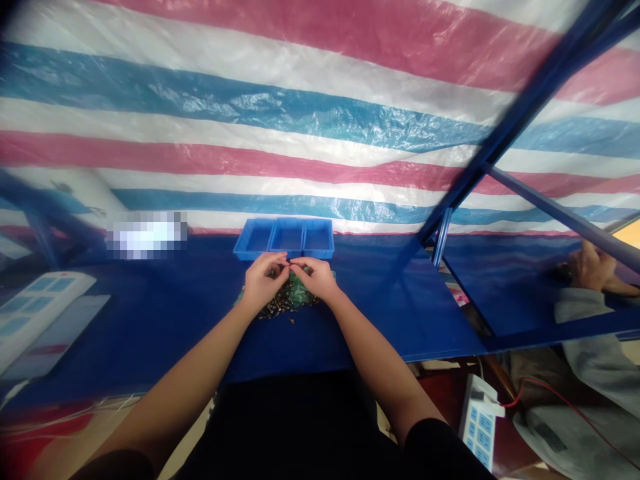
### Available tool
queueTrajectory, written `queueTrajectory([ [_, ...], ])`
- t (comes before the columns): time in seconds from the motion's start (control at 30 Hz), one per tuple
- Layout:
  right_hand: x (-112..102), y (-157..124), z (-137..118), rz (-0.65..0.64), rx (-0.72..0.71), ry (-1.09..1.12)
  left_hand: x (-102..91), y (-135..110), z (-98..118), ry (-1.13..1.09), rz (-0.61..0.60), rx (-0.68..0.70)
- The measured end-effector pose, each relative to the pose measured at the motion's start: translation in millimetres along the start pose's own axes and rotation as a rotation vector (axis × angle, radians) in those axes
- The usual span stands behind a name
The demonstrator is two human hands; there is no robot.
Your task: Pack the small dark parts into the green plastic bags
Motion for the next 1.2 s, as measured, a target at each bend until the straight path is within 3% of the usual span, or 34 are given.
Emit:
queueTrajectory([
  [0.47, -3.1, 1.5, -3.2, 0.034, -0.018, 0.04, -4.2, 0.0, 3.8, -0.022, 0.045, 0.047],
  [1.2, -3.7, 2.0, -6.1, 0.061, -0.026, 0.071, -6.2, 1.0, 0.9, -0.023, 0.053, 0.015],
])
Point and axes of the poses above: each hand's wrist, its own y-axis towards the middle knuckle, its own x-axis out of the palm, z = x × y, the point moved 10 cm from there along y, towards the middle knuckle, and after that the axes turned 13 degrees about -x, right-handed, at the moved point
